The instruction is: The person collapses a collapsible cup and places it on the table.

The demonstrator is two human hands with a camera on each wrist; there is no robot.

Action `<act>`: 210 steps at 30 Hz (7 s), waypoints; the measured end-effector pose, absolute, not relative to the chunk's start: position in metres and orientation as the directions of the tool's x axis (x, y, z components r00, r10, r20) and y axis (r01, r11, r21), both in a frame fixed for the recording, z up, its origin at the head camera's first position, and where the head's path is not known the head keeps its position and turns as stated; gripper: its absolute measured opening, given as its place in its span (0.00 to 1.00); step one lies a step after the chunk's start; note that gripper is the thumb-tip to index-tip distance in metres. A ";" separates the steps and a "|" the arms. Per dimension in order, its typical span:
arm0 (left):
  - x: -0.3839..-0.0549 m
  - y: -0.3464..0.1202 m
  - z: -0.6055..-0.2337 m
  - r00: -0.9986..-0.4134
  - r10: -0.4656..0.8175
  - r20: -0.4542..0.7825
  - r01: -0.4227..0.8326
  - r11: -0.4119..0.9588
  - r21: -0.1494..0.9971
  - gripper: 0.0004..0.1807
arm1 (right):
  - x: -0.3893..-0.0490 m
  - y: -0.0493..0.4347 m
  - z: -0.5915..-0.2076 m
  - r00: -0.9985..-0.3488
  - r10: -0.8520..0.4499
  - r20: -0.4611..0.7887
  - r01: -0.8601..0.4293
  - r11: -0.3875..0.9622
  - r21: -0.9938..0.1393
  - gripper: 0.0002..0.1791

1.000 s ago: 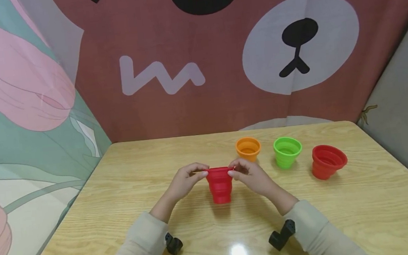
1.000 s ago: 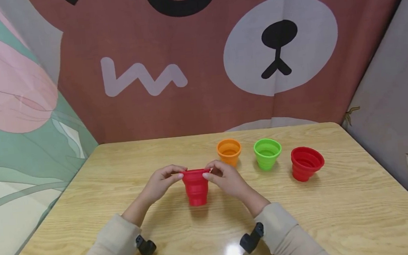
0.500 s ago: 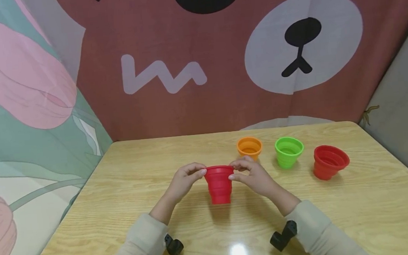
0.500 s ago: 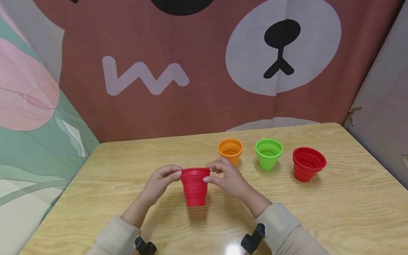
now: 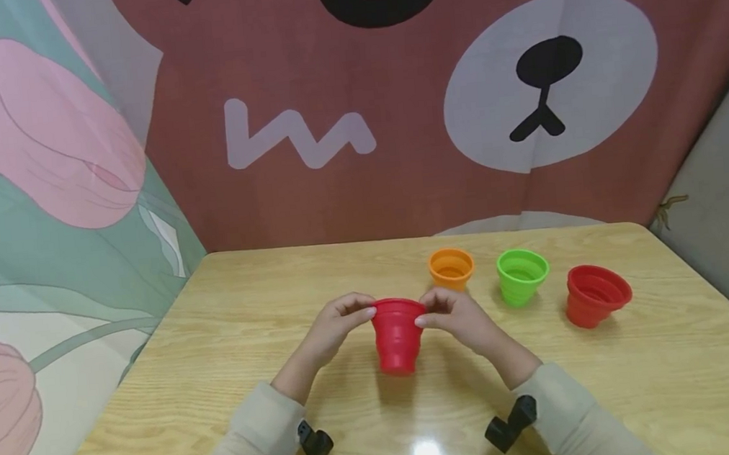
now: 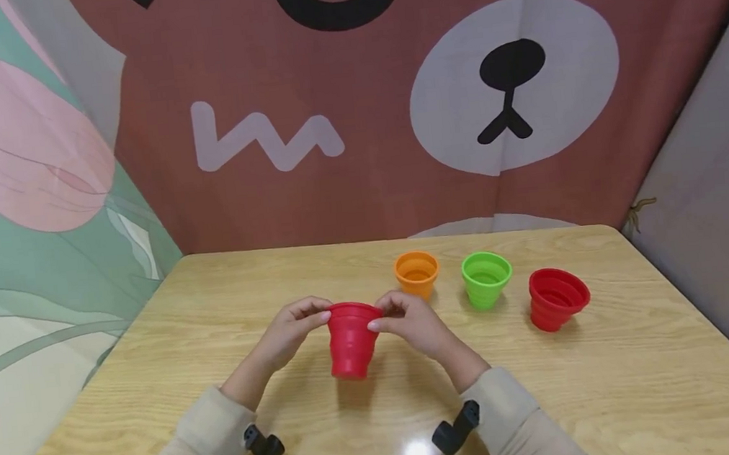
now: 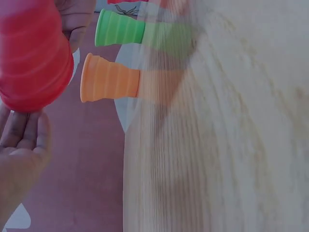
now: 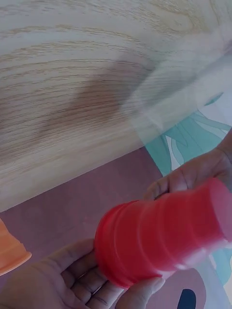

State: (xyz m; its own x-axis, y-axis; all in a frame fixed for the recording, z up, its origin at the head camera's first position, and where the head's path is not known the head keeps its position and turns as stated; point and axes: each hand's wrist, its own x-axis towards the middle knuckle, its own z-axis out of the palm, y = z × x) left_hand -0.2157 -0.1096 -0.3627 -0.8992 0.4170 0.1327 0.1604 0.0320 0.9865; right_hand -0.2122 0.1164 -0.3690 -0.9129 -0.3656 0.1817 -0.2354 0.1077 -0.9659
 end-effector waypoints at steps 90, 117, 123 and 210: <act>-0.215 -0.105 -0.367 -0.765 0.607 0.215 0.135 -0.176 0.975 0.13 | -0.210 0.118 -0.370 -0.873 -0.434 0.222 -0.171 -0.155 -0.973 0.17; -0.223 -0.106 -0.368 -0.713 0.693 0.103 -0.008 -0.155 0.988 0.12 | -0.209 0.111 -0.366 -0.883 -0.434 0.177 -0.216 0.041 -0.976 0.18; -0.222 -0.104 -0.371 -0.743 0.657 0.130 -0.025 -0.221 0.975 0.08 | -0.210 0.111 -0.370 -0.888 -0.432 0.157 -0.152 -0.045 -0.987 0.19; -0.213 -0.099 -0.364 -0.804 0.588 0.090 -0.051 -0.219 0.974 0.12 | -0.210 0.116 -0.366 -0.802 -0.547 0.240 -0.097 -0.277 -0.956 0.11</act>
State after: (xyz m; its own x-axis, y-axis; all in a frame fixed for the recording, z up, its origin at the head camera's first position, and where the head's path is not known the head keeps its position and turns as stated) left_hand -0.2127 -0.0986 -0.3637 -0.8038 0.5881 0.0903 -0.0508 -0.2191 0.9744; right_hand -0.2097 0.1164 -0.3665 -0.8020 -0.5468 0.2404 -0.0975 -0.2772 -0.9558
